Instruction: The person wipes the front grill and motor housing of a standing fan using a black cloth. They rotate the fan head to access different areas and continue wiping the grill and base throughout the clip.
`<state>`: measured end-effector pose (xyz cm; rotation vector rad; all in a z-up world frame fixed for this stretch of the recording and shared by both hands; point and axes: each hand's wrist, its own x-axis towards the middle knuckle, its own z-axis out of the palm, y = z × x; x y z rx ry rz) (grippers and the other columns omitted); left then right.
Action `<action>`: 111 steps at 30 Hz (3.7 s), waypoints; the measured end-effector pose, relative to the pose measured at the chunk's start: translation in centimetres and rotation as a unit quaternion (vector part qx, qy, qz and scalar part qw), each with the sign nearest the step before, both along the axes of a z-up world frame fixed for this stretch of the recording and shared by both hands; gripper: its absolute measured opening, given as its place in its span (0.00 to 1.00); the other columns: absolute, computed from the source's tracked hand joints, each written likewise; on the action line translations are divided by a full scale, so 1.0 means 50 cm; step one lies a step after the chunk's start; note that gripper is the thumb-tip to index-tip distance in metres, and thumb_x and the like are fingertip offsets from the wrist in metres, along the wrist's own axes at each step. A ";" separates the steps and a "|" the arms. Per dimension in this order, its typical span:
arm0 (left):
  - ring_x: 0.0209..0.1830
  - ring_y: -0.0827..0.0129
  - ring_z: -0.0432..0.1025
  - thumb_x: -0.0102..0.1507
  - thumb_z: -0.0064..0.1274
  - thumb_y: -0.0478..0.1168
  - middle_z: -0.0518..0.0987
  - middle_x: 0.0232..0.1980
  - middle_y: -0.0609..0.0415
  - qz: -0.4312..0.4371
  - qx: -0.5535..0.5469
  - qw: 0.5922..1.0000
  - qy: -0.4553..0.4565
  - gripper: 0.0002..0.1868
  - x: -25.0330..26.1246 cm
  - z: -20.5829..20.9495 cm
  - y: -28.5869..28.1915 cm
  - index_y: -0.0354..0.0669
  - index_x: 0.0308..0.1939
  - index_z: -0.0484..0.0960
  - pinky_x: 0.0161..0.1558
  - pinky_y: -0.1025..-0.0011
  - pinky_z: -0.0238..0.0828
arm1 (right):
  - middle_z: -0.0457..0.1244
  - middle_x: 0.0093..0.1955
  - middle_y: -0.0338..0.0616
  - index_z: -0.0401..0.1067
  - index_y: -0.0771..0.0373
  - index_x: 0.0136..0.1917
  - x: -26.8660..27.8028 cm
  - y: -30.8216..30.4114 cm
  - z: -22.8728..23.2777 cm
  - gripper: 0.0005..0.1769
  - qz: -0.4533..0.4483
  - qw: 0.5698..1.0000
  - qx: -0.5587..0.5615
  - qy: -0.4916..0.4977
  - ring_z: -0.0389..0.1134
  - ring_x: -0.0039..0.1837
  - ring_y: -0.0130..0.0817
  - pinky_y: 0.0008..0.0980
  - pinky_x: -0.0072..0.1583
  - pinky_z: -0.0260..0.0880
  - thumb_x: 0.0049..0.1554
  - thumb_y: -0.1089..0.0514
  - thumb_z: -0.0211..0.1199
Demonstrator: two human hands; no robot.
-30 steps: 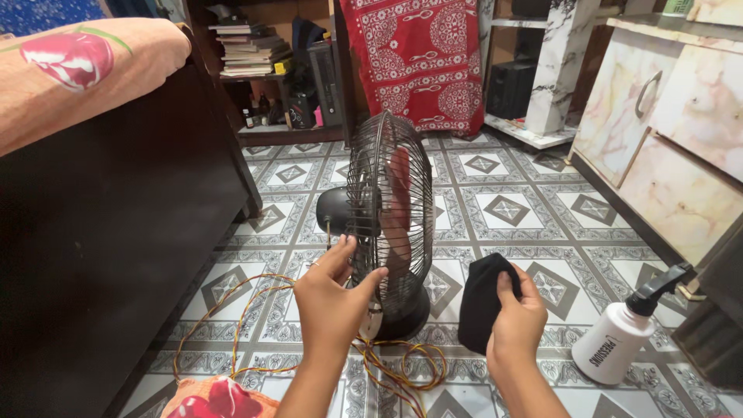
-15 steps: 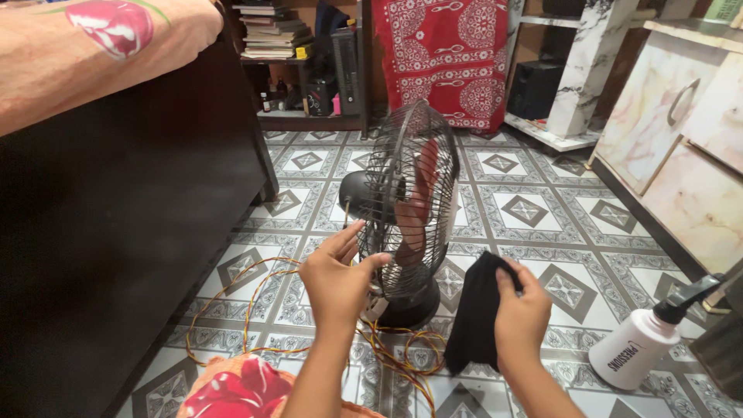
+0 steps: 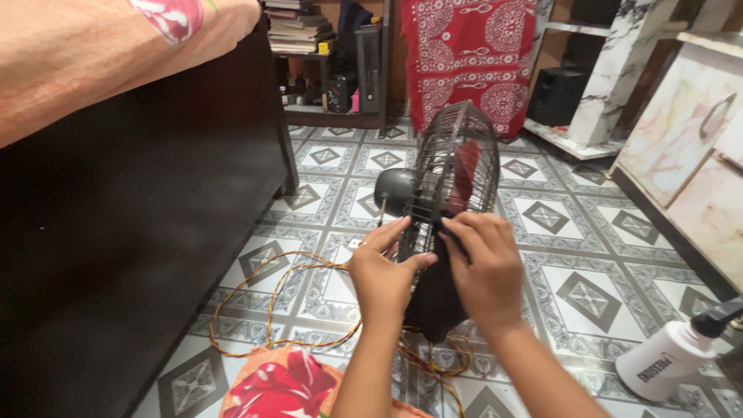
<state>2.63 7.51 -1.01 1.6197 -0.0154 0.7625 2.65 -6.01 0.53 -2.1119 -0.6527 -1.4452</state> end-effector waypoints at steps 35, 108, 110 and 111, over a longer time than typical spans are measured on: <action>0.53 0.61 0.79 0.37 0.77 0.34 0.84 0.52 0.50 0.042 0.115 0.992 0.017 0.35 -0.011 0.021 0.003 0.43 0.50 0.87 0.54 0.70 0.74 | 0.68 0.44 0.41 0.77 0.59 0.44 0.005 -0.013 0.068 0.10 -0.108 0.969 -0.176 0.133 0.73 0.41 0.43 0.40 0.43 0.73 0.53 0.52 0.70; 0.50 0.65 0.78 0.43 0.74 0.42 0.82 0.53 0.70 0.090 0.189 0.968 0.137 0.31 -0.055 0.074 -0.010 0.61 0.52 0.87 0.45 0.62 0.74 | 0.68 0.53 0.49 0.79 0.60 0.56 0.002 -0.086 -0.038 0.20 -0.024 0.993 -0.031 0.108 0.72 0.52 0.48 0.41 0.54 0.71 0.51 0.71 0.61; 0.50 0.66 0.78 0.43 0.74 0.42 0.82 0.53 0.70 0.090 0.185 0.968 0.142 0.31 -0.058 0.070 -0.013 0.62 0.52 0.87 0.45 0.62 0.74 | 0.69 0.51 0.47 0.81 0.58 0.53 0.015 -0.127 -0.060 0.15 -0.053 0.979 0.051 0.193 0.72 0.50 0.46 0.39 0.53 0.71 0.53 0.68 0.64; 0.50 0.66 0.78 0.43 0.74 0.42 0.82 0.53 0.70 0.091 0.187 0.967 0.145 0.31 -0.058 0.072 -0.014 0.62 0.52 0.87 0.45 0.62 0.74 | 0.70 0.49 0.47 0.82 0.58 0.52 0.023 -0.145 -0.068 0.13 -0.063 0.966 0.104 0.229 0.73 0.49 0.45 0.37 0.53 0.70 0.53 0.66 0.67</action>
